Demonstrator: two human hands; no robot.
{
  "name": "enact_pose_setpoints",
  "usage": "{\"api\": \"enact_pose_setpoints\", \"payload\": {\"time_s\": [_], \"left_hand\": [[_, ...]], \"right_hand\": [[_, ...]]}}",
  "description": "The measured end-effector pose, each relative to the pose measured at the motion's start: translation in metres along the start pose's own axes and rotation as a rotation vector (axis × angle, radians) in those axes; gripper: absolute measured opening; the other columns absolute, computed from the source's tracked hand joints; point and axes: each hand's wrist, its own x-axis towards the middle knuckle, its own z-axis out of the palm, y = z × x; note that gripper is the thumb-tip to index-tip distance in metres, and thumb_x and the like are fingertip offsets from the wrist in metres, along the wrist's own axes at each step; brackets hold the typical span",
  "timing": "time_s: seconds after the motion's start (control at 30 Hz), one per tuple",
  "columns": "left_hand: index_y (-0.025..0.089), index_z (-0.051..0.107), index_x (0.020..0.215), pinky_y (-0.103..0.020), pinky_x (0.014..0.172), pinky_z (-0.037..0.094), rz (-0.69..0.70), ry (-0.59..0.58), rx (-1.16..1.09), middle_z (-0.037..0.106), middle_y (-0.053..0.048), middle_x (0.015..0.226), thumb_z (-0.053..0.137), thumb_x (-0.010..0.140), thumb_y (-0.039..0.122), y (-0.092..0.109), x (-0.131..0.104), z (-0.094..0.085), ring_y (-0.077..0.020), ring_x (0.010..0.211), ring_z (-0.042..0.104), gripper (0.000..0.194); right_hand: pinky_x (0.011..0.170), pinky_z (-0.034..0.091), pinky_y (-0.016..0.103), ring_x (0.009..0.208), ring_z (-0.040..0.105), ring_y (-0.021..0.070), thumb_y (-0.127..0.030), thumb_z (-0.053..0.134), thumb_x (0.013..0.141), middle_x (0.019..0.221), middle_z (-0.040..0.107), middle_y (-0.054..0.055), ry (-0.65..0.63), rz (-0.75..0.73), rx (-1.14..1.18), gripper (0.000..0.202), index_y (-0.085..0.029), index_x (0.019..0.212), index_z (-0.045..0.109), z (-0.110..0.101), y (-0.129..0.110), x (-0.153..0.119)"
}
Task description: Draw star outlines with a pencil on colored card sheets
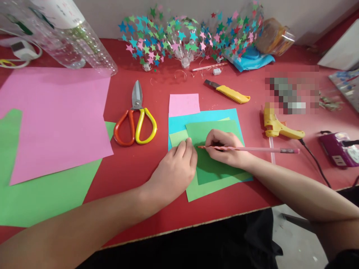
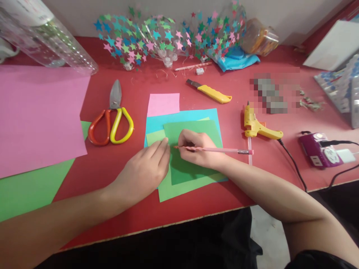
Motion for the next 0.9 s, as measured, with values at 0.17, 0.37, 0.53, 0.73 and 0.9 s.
{"api": "enact_pose_setpoints", "payload": {"time_s": [0.17, 0.37, 0.53, 0.73, 0.9], "left_hand": [[-0.003, 0.065, 0.114, -0.038, 0.088, 0.058, 0.023, -0.051, -0.018, 0.063, -0.029, 0.125, 0.044, 0.084, -0.001, -0.003, 0.001, -0.006, -0.034, 0.113, 0.065, 0.037], [-0.006, 0.062, 0.12, -0.039, 0.099, 0.053, 0.14, -0.11, -0.129, 0.06, -0.028, 0.129, 0.045, 0.078, -0.005, -0.022, -0.001, -0.011, -0.033, 0.122, 0.06, 0.045], [0.0, 0.058, 0.128, -0.038, 0.102, 0.051, 0.139, -0.195, -0.242, 0.054, -0.025, 0.139, 0.044, 0.08, -0.006, -0.038, -0.003, -0.009, -0.0299, 0.13, 0.053, 0.05], [0.007, 0.059, 0.129, -0.04, 0.105, 0.049, 0.112, -0.195, -0.342, 0.051, -0.021, 0.143, 0.045, 0.086, -0.003, -0.043, -0.006, -0.004, -0.0283, 0.132, 0.051, 0.047], [0.007, 0.062, 0.125, -0.037, 0.098, 0.054, 0.121, -0.18, -0.279, 0.056, -0.021, 0.138, 0.045, 0.084, -0.003, -0.041, -0.004, -0.008, -0.0283, 0.127, 0.056, 0.045]], "right_hand": [[0.049, 0.031, 0.019, 0.053, 0.042, 0.0061, -0.008, 0.055, 0.077, 0.06, 0.048, -0.006, -0.027, -0.009, -0.013, 0.015, -0.019, 0.069, 0.047, 0.002, 0.003, 0.0], [0.049, 0.031, 0.019, 0.053, 0.041, 0.006, -0.008, 0.054, 0.077, 0.06, 0.048, -0.006, -0.083, -0.008, 0.044, 0.015, -0.019, 0.068, 0.047, -0.001, 0.004, 0.0], [0.049, 0.031, 0.019, 0.053, 0.041, 0.0057, -0.006, 0.055, 0.076, 0.06, 0.048, -0.006, -0.115, 0.01, 0.07, 0.016, -0.019, 0.068, 0.048, -0.001, 0.004, 0.0], [0.049, 0.03, 0.019, 0.053, 0.041, 0.0059, -0.007, 0.055, 0.077, 0.06, 0.048, -0.006, -0.116, 0.01, 0.054, 0.016, -0.019, 0.068, 0.047, 0.0, 0.004, 0.001], [0.05, 0.029, 0.02, 0.054, 0.04, 0.0063, -0.009, 0.055, 0.078, 0.06, 0.048, -0.006, -0.043, 0.036, -0.013, 0.016, -0.019, 0.07, 0.046, 0.001, 0.005, 0.001]]}}
